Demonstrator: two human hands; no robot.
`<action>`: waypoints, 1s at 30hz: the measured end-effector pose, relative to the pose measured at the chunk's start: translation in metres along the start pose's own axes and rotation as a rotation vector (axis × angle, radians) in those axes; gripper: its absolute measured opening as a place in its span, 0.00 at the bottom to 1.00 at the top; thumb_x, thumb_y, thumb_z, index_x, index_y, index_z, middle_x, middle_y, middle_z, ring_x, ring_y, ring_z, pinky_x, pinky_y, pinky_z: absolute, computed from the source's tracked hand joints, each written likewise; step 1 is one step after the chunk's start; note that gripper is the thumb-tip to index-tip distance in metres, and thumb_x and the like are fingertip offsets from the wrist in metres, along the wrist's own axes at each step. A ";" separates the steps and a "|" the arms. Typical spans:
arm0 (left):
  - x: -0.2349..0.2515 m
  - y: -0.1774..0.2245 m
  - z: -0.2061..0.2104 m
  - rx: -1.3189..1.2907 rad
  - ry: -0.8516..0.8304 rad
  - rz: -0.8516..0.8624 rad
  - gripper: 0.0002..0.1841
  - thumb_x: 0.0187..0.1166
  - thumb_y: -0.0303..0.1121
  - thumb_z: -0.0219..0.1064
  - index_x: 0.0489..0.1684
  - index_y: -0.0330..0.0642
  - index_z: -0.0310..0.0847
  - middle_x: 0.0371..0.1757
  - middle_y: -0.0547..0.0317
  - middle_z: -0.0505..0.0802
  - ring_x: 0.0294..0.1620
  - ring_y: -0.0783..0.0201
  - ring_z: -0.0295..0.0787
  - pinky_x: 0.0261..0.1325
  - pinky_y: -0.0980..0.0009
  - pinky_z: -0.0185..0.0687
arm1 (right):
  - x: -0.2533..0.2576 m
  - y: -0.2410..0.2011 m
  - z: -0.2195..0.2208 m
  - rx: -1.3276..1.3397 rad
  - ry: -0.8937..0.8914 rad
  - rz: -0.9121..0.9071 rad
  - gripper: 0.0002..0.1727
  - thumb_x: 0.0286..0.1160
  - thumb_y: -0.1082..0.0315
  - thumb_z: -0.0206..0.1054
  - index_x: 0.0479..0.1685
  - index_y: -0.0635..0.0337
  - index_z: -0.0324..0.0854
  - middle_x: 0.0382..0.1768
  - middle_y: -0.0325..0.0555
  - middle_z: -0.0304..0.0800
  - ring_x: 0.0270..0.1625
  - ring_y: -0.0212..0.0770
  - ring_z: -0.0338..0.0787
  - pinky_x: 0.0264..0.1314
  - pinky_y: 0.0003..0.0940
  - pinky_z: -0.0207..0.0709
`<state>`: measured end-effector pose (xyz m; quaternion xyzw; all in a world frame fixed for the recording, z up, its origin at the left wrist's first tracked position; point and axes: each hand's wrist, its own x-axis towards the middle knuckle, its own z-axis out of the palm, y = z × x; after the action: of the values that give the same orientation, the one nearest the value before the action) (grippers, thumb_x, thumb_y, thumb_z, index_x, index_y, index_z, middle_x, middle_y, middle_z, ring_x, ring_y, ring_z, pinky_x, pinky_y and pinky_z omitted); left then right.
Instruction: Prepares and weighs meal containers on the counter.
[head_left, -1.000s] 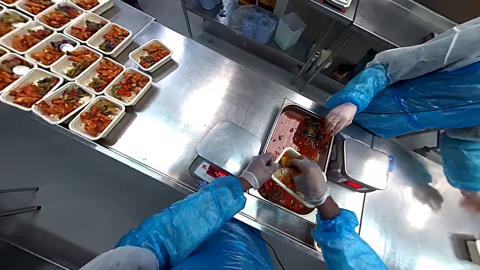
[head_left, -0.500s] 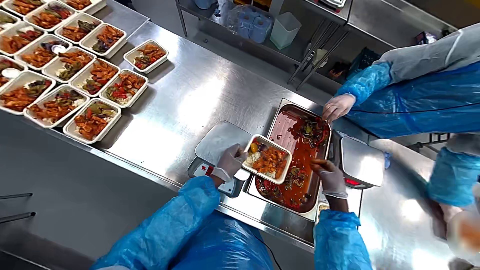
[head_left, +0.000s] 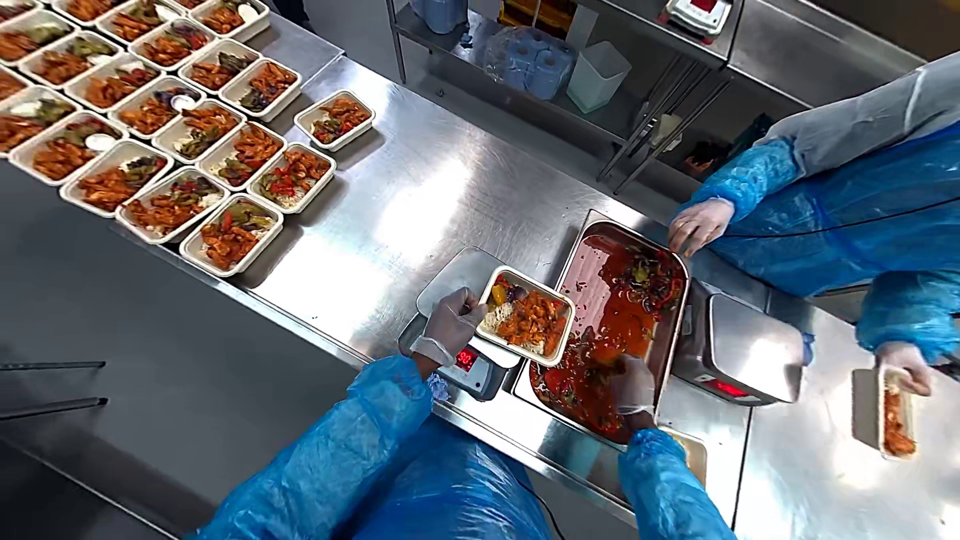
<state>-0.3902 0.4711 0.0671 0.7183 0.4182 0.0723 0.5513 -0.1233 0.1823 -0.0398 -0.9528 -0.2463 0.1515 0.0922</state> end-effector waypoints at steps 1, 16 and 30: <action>-0.002 0.003 0.000 0.003 -0.007 -0.012 0.10 0.87 0.39 0.66 0.48 0.42 0.83 0.35 0.48 0.89 0.31 0.54 0.86 0.35 0.53 0.83 | -0.002 0.001 -0.011 0.050 0.040 0.018 0.12 0.68 0.73 0.75 0.49 0.65 0.91 0.53 0.66 0.92 0.60 0.67 0.90 0.66 0.70 0.78; 0.024 0.002 0.043 0.036 -0.079 0.087 0.10 0.84 0.38 0.69 0.45 0.39 0.85 0.38 0.50 0.91 0.39 0.56 0.89 0.48 0.51 0.86 | -0.029 0.014 -0.112 0.428 0.243 -0.056 0.14 0.66 0.78 0.78 0.51 0.60 0.91 0.49 0.52 0.95 0.52 0.49 0.94 0.60 0.57 0.85; 0.026 0.002 0.062 0.022 -0.085 0.092 0.10 0.82 0.38 0.70 0.43 0.40 0.85 0.37 0.51 0.91 0.38 0.57 0.89 0.48 0.52 0.86 | -0.019 0.040 -0.041 0.473 0.053 0.158 0.11 0.71 0.71 0.77 0.51 0.59 0.90 0.46 0.57 0.95 0.49 0.58 0.93 0.55 0.67 0.83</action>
<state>-0.3376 0.4437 0.0358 0.7451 0.3619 0.0624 0.5567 -0.1077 0.1343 -0.0067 -0.9247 -0.1261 0.1866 0.3069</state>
